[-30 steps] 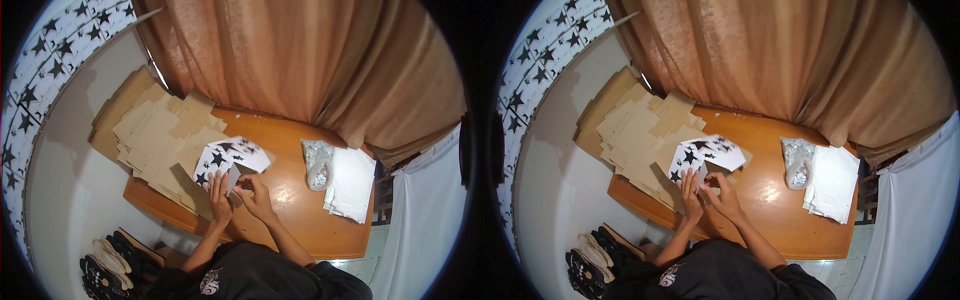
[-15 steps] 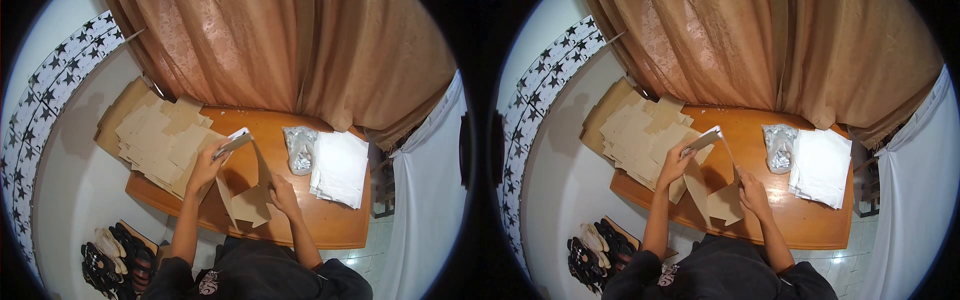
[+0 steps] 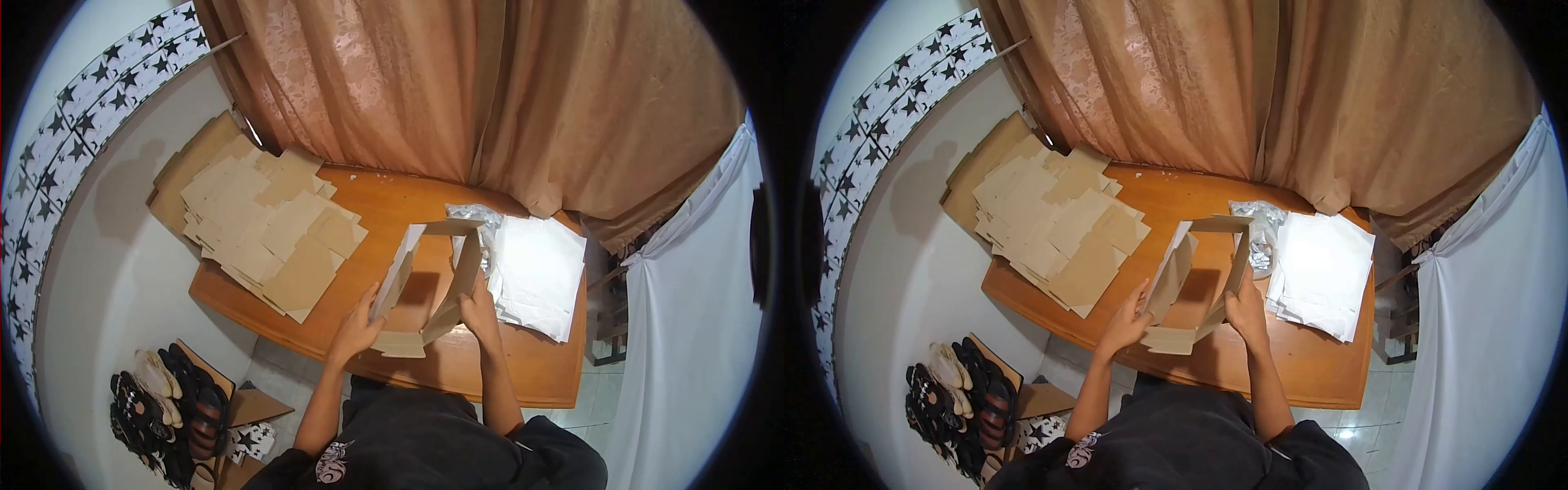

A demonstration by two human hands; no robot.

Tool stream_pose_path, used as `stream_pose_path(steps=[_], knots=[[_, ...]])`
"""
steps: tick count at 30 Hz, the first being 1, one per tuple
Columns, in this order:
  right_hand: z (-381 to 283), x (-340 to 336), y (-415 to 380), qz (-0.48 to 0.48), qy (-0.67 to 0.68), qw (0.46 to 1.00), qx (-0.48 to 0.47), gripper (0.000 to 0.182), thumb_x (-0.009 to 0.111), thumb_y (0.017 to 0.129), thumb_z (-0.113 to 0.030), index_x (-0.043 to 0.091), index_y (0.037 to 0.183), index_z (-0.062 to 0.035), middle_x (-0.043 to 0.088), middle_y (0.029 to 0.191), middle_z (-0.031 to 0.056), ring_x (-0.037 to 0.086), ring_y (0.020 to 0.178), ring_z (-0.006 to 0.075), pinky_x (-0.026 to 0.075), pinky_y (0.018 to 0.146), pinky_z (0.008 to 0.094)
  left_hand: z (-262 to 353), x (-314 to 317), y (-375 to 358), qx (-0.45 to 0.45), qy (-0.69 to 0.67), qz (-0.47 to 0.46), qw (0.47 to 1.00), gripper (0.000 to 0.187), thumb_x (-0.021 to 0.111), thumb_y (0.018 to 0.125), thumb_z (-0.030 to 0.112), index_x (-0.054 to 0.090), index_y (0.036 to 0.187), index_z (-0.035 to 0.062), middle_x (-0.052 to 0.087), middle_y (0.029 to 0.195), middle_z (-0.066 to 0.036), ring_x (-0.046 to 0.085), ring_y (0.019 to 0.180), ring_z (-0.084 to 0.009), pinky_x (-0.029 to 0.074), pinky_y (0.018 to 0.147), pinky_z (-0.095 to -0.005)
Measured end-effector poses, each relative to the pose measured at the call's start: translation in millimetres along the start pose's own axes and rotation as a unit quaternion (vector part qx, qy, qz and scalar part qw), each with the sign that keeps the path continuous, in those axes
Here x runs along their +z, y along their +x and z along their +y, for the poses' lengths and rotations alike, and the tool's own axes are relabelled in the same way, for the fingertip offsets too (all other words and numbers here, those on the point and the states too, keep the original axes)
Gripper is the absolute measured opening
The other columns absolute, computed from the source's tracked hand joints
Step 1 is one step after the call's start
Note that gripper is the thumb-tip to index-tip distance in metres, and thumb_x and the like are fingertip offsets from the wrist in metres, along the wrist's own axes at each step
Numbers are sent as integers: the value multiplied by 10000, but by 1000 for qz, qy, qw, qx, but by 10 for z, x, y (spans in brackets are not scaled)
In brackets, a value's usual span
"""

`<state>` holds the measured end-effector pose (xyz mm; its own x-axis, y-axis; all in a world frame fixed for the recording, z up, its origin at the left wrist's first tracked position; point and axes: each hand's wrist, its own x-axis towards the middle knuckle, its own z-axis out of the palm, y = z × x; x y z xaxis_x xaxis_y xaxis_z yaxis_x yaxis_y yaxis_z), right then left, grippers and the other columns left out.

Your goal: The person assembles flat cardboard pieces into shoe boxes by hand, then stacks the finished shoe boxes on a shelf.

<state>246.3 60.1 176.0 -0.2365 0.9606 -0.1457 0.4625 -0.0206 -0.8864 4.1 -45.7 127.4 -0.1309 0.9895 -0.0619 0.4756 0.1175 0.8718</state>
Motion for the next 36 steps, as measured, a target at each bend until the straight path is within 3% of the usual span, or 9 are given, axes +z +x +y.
stream_pose_path(steps=[5, 12, 15, 19, 21, 24, 32, 35, 36], knots=[[317, -110, 66, -55, -71, 994, -54, 752, 488, 819, -103, 236, 1526, -54, 537, 1291, 365, 543, 1194, 495, 421, 1019, 472, 169, -78, 19, -12, -3, 36, 999, 556, 499, 871, 86, 427, 1407, -46, 614, 1181, -334, 585, 1154, -456, 447, 1000, -459], [266, -83, -1, -136, -69, 978, -145, 769, 498, 833, -141, 217, 1523, 49, 260, 1548, 321, 272, 1445, 423, 250, 1178, 409, 396, -70, 32, -67, -26, 1, 997, 503, 497, 855, 71, 486, 1348, -27, 644, 1157, -273, 634, 1084, -385, 472, 957, -422], [-95, -257, -120, -112, -23, 979, -167, 759, 471, 835, -117, 212, 1525, 65, 302, 1525, 306, 271, 1437, 425, 217, 1194, 408, 264, -42, 92, -46, -116, -21, 992, 523, 508, 847, 68, 481, 1361, -29, 640, 1196, -232, 624, 1091, -322, 468, 954, -391], [-45, -140, -21, -74, -74, 980, -167, 738, 451, 836, -92, 216, 1517, 69, 325, 1501, 310, 294, 1410, 444, 229, 1186, 431, 62, 36, 253, -43, -147, -36, 988, 557, 512, 847, 75, 453, 1393, -22, 611, 1275, -234, 597, 1170, -337, 442, 1013, -387], [106, 21, 80, -85, -104, 979, -155, 747, 463, 836, -95, 203, 1515, 75, 304, 1508, 324, 274, 1424, 444, 229, 1190, 433, 37, 146, 258, -30, -3, -30, 999, 641, 489, 844, 58, 346, 1462, -38, 581, 1302, -291, 575, 1198, -421, 439, 1029, -443], [374, 363, 270, -90, -117, 980, -134, 757, 477, 839, -107, 193, 1515, 80, 303, 1499, 344, 269, 1426, 455, 235, 1190, 436, -436, 429, 375, -50, 40, 0, 998, 728, 468, 836, 43, 214, 1510, -64, 527, 1314, -366, 543, 1199, -484, 428, 1033, -498], [913, 845, 913, -65, -48, 982, -170, 952, 658, 849, -439, 196, 1545, 18, 374, 1432, 372, 353, 1366, 477, 311, 1136, 470, -670, 774, 386, -109, 169, 25, 979, 762, 465, 864, 71, 128, 1535, -56, 489, 1279, -434, 534, 1147, -562, 421, 1018, -554], [781, 791, 1123, -54, -155, 984, -76, 1184, 673, 736, -748, 191, 1575, -64, 423, 1309, 421, 487, 1210, 523, 414, 1028, 494, -675, 857, 426, -93, 185, 39, 978, 766, 469, 877, 106, 123, 1547, -24, 442, 1324, -435, 507, 1172, -575, 410, 1029, -561], [805, 789, 1180, -54, -155, 984, -74, 1184, 673, 736, -748, 191, 1575, -64, 423, 1309, 421, 487, 1210, 523, 414, 1028, 494, -679, 878, 434, -108, 181, 19, 977, 771, 477, 882, 131, 124, 1554, -4, 416, 1351, -433, 491, 1191, -577, 404, 1039, -560]])
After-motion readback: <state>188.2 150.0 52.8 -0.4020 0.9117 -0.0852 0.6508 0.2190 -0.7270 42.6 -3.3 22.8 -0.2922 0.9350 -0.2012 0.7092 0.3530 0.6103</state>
